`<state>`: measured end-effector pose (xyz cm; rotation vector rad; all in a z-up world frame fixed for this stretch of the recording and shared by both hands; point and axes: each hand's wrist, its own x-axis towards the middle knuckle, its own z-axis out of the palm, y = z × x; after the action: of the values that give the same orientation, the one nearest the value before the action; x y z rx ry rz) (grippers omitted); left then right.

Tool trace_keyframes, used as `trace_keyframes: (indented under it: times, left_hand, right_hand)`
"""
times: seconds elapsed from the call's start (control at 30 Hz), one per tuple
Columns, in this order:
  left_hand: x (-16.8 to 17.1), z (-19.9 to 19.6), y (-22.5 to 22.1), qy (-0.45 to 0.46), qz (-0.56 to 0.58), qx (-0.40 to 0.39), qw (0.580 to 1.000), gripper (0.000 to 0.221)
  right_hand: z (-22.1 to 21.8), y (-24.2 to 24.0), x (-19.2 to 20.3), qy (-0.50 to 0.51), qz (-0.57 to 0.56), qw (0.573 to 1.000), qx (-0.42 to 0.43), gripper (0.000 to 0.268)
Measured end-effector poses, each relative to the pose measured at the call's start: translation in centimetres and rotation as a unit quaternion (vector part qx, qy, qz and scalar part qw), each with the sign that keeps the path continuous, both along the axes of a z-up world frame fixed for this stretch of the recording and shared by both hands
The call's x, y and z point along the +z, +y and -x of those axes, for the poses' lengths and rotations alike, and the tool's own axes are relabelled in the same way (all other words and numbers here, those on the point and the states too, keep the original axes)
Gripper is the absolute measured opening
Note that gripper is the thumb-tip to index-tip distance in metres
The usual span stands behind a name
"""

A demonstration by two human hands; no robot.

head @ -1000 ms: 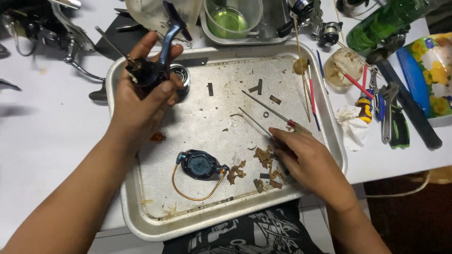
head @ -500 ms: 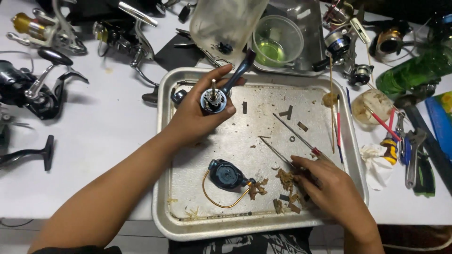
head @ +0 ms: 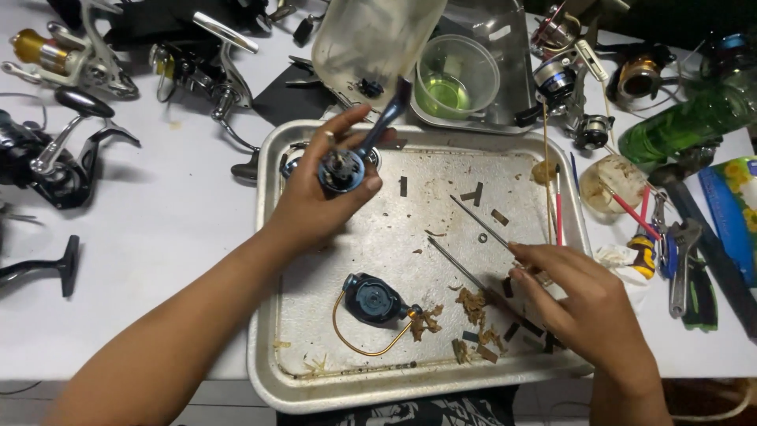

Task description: Reassembling the internal components of a fishing reel body, including gears and shafts, and using a screwdriver to fasten components.

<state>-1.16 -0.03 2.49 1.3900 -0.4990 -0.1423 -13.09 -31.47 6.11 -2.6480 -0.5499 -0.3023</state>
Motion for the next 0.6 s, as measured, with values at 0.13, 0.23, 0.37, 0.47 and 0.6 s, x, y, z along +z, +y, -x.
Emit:
trace_keyframes:
  times: [0.13, 0.23, 0.37, 0.47, 0.6]
  left_hand:
    - [1.4, -0.1, 0.7, -0.025, 0.060, 0.026, 0.998, 0.062]
    - [2.6, -0.2, 1.9, -0.059, 0.095, 0.056, 0.992, 0.062]
    - [3.1, -1.2, 4.6, -0.115, 0.092, 0.123, 0.981, 0.058]
    - [2.7, -1.9, 5.6, -0.112, 0.082, 0.175, 0.975, 0.053]
    - [0.7, -3.1, 5.4, -0.096, 0.084, 0.206, 0.970, 0.055]
  right_hand:
    - [-2.3, -0.2, 1.8, -0.022, 0.035, 0.997, 0.064, 0.026]
    - [-5.3, -0.2, 2.5, -0.025, 0.055, 0.990, 0.125, 0.023]
    - [-9.9, 2.0, 4.0, -0.046, 0.091, 0.974, 0.201, 0.019]
    - [-13.1, 5.1, 4.7, -0.058, 0.089, 0.967, 0.231, 0.017]
    - [-16.5, 10.1, 3.5, -0.051, 0.097, 0.962, 0.249, 0.019]
